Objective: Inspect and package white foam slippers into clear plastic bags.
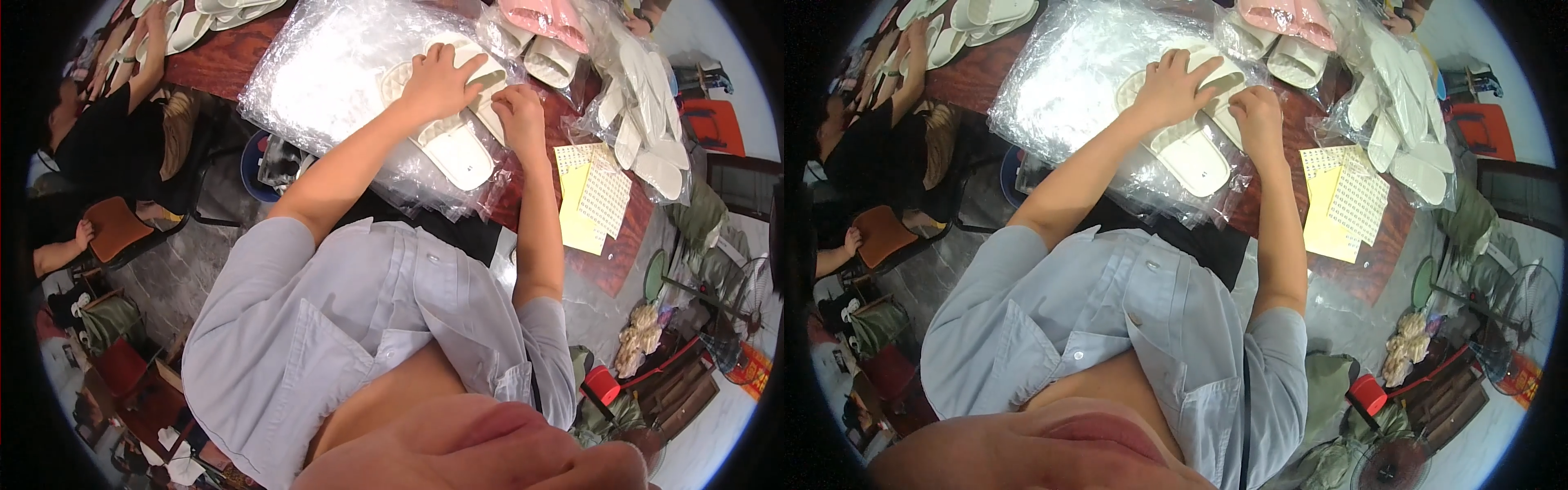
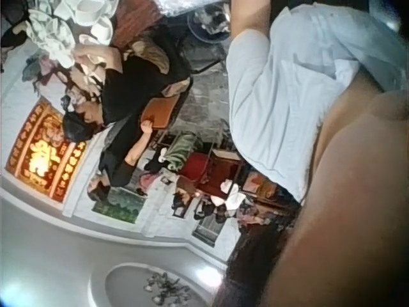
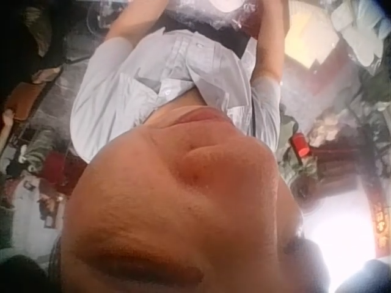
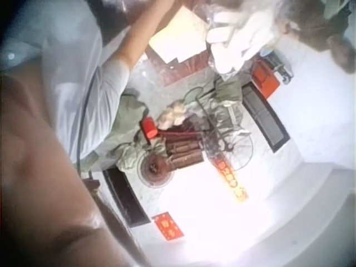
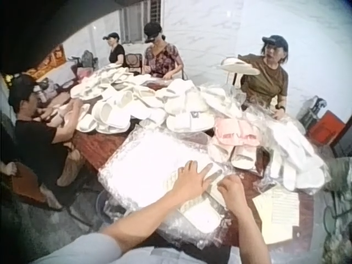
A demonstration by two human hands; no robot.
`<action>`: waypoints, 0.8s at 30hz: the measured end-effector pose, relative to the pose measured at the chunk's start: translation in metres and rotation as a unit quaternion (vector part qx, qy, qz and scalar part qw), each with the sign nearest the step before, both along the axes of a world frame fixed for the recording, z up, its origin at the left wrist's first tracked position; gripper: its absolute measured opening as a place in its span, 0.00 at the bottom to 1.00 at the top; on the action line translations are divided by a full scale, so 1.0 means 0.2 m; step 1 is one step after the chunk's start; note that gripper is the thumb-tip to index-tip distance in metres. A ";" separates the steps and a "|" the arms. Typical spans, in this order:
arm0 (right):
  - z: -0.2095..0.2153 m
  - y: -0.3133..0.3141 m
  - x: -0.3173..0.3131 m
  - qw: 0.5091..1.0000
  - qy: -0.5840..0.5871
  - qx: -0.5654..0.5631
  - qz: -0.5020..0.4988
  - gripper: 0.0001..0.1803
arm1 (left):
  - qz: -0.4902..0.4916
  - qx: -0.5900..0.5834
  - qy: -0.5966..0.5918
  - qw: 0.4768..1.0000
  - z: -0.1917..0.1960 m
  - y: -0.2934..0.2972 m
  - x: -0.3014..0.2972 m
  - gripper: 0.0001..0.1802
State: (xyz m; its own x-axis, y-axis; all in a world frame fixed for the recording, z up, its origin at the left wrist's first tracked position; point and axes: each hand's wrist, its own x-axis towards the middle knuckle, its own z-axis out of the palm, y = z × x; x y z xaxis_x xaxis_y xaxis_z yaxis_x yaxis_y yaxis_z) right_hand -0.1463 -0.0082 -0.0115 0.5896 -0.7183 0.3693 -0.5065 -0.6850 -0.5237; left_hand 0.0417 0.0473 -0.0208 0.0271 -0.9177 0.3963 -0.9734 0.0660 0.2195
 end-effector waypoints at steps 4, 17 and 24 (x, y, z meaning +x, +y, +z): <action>-0.02 0.00 0.01 1.000 0.006 0.025 -0.015 0.07 | -0.002 -0.002 0.040 0.999 -0.02 0.01 0.00 0.29; 0.08 -0.03 -0.22 0.957 -0.113 0.263 0.052 0.06 | -0.011 -0.026 0.071 0.997 -0.02 0.02 0.01 0.28; 0.00 0.02 -0.24 0.988 0.022 0.153 -0.022 0.09 | -0.010 -0.022 0.059 0.998 -0.02 0.02 0.00 0.27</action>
